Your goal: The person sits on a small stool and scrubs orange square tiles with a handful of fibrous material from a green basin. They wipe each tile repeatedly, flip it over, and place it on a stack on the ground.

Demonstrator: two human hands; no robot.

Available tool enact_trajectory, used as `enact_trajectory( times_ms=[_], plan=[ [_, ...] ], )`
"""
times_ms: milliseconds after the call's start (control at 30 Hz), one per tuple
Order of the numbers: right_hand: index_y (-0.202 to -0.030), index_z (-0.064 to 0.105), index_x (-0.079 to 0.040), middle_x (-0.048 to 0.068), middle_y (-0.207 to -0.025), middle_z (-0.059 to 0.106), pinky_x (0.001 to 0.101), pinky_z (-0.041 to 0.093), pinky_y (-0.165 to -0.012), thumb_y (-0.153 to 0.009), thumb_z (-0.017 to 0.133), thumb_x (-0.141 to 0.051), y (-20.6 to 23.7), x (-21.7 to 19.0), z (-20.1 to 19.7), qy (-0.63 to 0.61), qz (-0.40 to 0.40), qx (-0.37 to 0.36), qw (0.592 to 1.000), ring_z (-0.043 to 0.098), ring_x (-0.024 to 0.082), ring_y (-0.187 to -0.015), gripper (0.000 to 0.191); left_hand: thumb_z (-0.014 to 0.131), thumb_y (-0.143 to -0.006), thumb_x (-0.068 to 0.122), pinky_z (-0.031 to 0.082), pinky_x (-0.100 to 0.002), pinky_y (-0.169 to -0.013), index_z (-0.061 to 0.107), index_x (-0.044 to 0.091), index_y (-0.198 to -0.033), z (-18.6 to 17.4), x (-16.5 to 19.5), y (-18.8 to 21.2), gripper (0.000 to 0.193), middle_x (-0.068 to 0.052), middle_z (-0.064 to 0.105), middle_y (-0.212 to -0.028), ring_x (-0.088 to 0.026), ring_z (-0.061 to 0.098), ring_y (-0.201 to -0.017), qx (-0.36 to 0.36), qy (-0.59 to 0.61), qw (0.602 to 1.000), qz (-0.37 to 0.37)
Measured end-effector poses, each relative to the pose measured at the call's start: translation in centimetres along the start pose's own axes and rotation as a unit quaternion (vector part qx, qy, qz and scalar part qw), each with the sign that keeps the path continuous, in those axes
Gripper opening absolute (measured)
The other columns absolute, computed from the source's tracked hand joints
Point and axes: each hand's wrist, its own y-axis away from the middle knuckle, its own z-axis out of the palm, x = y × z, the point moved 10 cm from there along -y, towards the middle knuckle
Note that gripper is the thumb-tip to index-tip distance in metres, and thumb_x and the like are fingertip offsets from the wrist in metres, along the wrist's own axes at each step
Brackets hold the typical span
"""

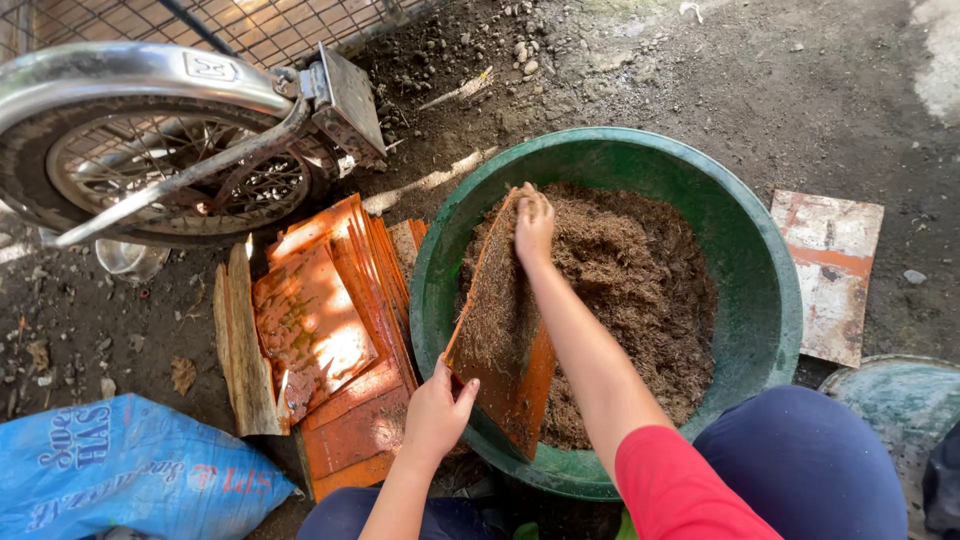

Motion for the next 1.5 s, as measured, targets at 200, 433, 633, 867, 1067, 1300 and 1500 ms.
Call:
enact_trajectory(
  times_ms=[200, 433, 633, 867, 1067, 1300, 1500],
  plan=[
    [-0.159, 0.03, -0.027, 0.009, -0.165, 0.022, 0.0659, 0.027, -0.113, -0.104, 0.042, -0.04, 1.4, 6.3, -5.5, 0.523, -0.118, -0.081, 0.84, 0.019, 0.029, -0.152, 0.058, 0.068, -0.09, 0.033, 0.055, -0.045, -0.066, 0.052, -0.004, -0.138, -0.1, 0.2, 0.0, 0.062, -0.015, 0.072, -0.08, -0.035, 0.071, -0.075, 0.023, -0.021, 0.999, 0.026],
    [-0.158, 0.034, -0.028, 0.008, -0.168, 0.019, 0.0576, 0.037, -0.115, -0.088, 0.076, -0.051, 9.1, 15.6, -8.9, 0.621, 0.019, -0.238, 0.747, 0.028, 0.032, -0.151, 0.084, 0.066, -0.092, 0.031, 0.055, -0.046, -0.065, 0.052, -0.005, -0.138, -0.9, 0.2, -0.6, 0.06, -0.014, 0.072, -0.081, -0.036, 0.071, -0.076, 0.059, -0.035, 0.997, 0.032],
    [-0.152, 0.043, -0.027, 0.009, -0.164, 0.025, 0.0567, 0.044, -0.112, -0.088, 0.078, -0.05, 14.2, 17.6, -9.9, 0.619, 0.081, -0.252, 0.74, 0.036, 0.033, -0.146, 0.076, 0.064, -0.094, 0.031, 0.055, -0.047, -0.068, 0.049, -0.005, -0.142, -1.4, -0.1, -0.7, 0.062, -0.017, 0.072, -0.082, -0.037, 0.07, -0.078, 0.036, -0.035, 0.999, -0.004],
    [-0.142, 0.057, -0.038, 0.007, -0.154, 0.041, 0.0585, 0.052, -0.1, -0.092, 0.071, -0.02, 20.1, 17.3, -10.4, 0.628, 0.05, -0.198, 0.751, 0.051, 0.035, -0.136, 0.055, 0.067, -0.091, 0.034, 0.056, -0.047, -0.076, 0.046, -0.003, -0.145, -1.2, -0.6, 0.8, 0.069, -0.021, 0.074, -0.092, -0.039, 0.071, -0.087, 0.045, -0.013, 0.999, -0.005],
    [-0.137, 0.064, -0.027, 0.017, -0.135, 0.062, 0.0428, 0.055, -0.099, -0.088, 0.077, -0.024, 17.8, 14.6, -11.4, 0.324, 0.158, -0.108, 0.926, 0.069, 0.034, -0.114, 0.051, 0.067, -0.092, 0.035, 0.056, -0.048, -0.077, 0.039, -0.005, -0.148, -0.5, -1.1, 1.4, 0.074, -0.023, 0.073, -0.097, -0.04, 0.071, -0.09, 0.053, -0.016, 0.998, -0.001],
    [-0.148, 0.049, -0.009, 0.019, -0.134, 0.05, 0.042, 0.054, -0.101, -0.082, 0.077, -0.038, 18.7, 0.7, -5.7, 0.107, 0.072, -0.034, 0.991, 0.062, 0.033, -0.116, 0.077, 0.071, -0.086, 0.03, 0.055, -0.05, -0.08, 0.043, 0.006, -0.148, -0.9, 1.0, 3.1, 0.072, -0.022, 0.075, -0.1, -0.041, 0.07, -0.094, 0.061, 0.052, 0.997, 0.024],
    [-0.137, 0.063, -0.021, 0.016, -0.148, 0.045, 0.0566, 0.03, -0.118, -0.103, 0.06, -0.047, 21.1, -8.2, -2.9, 0.057, -0.106, 0.018, 0.993, 0.036, 0.036, -0.144, 0.042, 0.072, -0.085, 0.031, 0.056, -0.047, -0.08, 0.047, 0.009, -0.143, -0.7, 2.0, 2.9, 0.066, -0.02, 0.076, -0.102, -0.04, 0.072, -0.094, 0.046, 0.061, 0.997, -0.018]
  ],
)
